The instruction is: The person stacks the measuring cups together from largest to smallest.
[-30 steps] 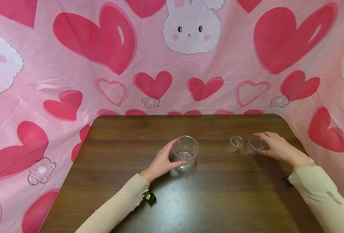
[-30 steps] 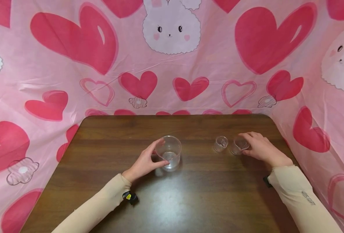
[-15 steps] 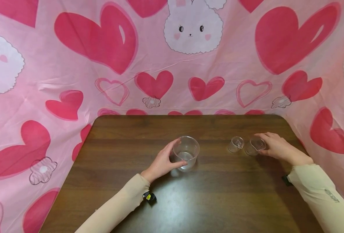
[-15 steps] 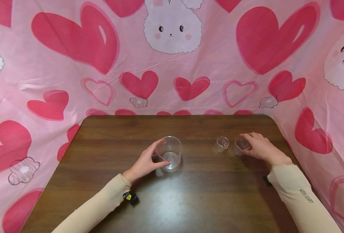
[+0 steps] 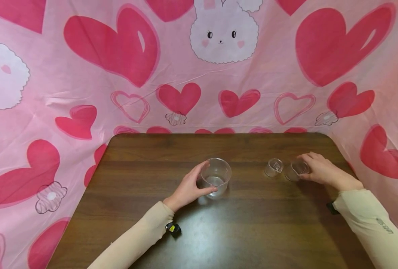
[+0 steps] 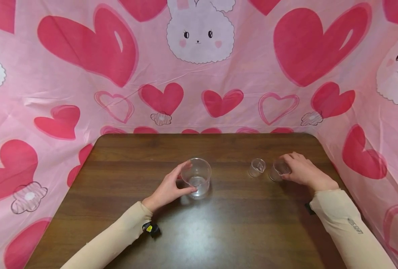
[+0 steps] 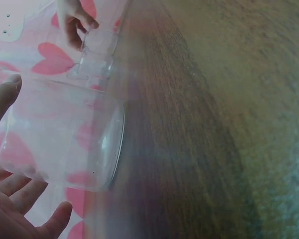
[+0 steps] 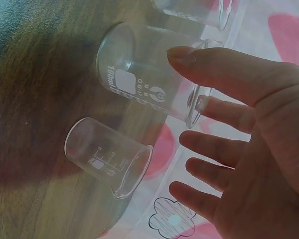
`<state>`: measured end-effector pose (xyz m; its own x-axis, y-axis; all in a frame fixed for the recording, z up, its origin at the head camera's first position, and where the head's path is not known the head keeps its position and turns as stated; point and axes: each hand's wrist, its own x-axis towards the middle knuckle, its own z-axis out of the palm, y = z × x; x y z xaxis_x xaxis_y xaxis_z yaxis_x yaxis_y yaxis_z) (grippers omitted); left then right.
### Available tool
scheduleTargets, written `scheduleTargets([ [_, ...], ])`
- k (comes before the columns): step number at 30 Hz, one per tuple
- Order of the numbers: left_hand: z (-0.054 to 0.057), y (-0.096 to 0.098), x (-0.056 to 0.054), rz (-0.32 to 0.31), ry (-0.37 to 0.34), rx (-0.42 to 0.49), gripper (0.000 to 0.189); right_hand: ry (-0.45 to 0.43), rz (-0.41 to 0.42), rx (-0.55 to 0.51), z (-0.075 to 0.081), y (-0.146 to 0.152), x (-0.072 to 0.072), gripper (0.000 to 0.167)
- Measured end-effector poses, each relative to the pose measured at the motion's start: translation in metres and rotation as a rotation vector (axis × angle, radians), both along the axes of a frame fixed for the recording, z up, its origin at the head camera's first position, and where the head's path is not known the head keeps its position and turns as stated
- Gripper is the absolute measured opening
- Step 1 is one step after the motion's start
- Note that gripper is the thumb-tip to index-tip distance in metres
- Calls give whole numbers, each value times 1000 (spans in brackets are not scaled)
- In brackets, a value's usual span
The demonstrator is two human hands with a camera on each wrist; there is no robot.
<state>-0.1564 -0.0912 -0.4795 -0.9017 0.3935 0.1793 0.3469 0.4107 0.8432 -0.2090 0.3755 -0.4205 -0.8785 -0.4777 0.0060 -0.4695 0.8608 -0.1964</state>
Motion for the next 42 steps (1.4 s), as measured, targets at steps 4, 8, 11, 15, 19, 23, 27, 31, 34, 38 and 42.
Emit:
scheduleTargets([
  [4,2,0,0,2,-14,1,96,-1,-9,-6,2,0,-1,59],
  [8,3,0,0,5,-17,-2,95,-20,-12,-12,4,1,-2,57],
  [11,4,1,-1,9,-19,-9,95,-25,-4,-18,7,1,-2,58],
  [15,5,1,0,10,-14,-9,94,-2,14,-27,13,2,-2,57],
  [19,6,2,0,14,-17,-11,94,7,24,-28,18,3,-1,55],
  [23,5,2,0,16,-20,-13,94,18,22,-27,21,4,0,55],
  [27,5,2,0,17,-20,-14,93,73,45,-38,22,4,1,55],
  [31,5,2,1,15,-27,-11,94,87,58,-44,26,2,4,54],
  [34,5,2,1,11,-26,-7,94,57,52,-49,30,-3,6,54],
  [38,6,2,1,12,-23,-11,95,30,49,-61,37,-9,10,53],
  [42,5,2,1,19,-20,-15,94,34,62,-56,41,-13,12,53],
])
